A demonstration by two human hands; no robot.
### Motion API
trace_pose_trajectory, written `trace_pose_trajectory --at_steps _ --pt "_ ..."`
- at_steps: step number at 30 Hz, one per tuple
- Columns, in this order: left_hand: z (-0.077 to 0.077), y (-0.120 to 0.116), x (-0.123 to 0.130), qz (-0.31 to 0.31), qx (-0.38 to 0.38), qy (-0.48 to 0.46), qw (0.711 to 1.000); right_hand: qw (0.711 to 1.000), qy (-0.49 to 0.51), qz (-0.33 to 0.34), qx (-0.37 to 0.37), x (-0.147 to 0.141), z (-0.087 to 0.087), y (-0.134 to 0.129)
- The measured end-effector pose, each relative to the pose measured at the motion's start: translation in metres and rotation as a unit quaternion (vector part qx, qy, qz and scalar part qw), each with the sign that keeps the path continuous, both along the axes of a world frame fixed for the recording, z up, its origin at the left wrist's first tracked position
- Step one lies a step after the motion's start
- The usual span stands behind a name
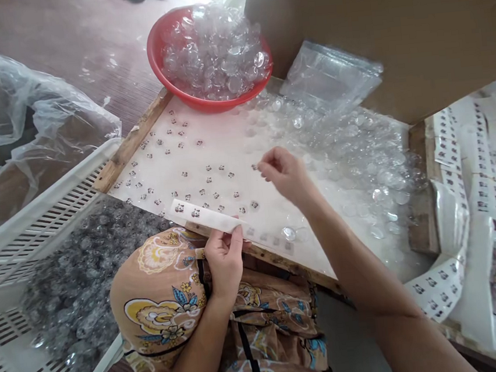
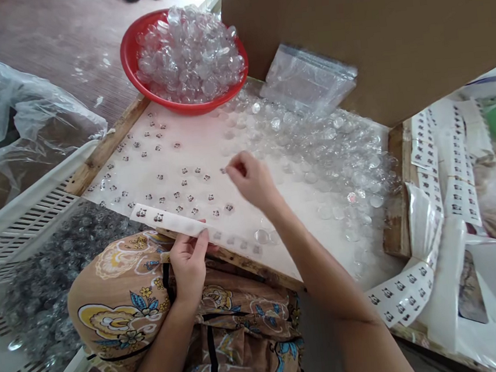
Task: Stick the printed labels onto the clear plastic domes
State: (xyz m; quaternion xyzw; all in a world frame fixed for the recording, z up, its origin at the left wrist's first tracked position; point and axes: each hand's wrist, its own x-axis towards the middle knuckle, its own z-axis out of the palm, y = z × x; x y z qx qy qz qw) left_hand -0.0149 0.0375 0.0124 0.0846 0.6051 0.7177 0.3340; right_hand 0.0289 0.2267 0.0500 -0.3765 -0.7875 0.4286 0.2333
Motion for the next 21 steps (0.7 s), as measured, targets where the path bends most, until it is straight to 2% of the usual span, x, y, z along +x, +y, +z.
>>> trace_pose_trajectory --at_steps 1,3,6,14,19,21 --pt "0.000 0.000 0.000 0.000 0.000 0.001 1.000 0.999 -0.023 -0.037 -0.019 0.004 -0.007 0.016" --pt "-0.001 -0.001 0.001 -0.003 0.000 0.004 1.000 0.994 -0.072 -0.067 -0.037 0.010 -0.019 0.040" --pt "-0.001 -0.001 0.001 -0.005 0.005 0.007 1.000 0.989 -0.128 -0.070 -0.020 0.012 -0.030 0.054" --pt "-0.001 -0.002 0.001 -0.010 -0.001 0.006 1.000 0.983 -0.167 -0.054 0.044 0.001 -0.040 0.053" --pt "-0.001 -0.002 0.001 -0.010 0.004 0.002 1.000 0.969 -0.191 -0.017 0.157 -0.011 -0.049 0.038" --pt "-0.002 -0.002 0.002 -0.008 0.006 0.002 1.000 0.966 -0.187 -0.005 0.179 -0.016 -0.051 0.028"
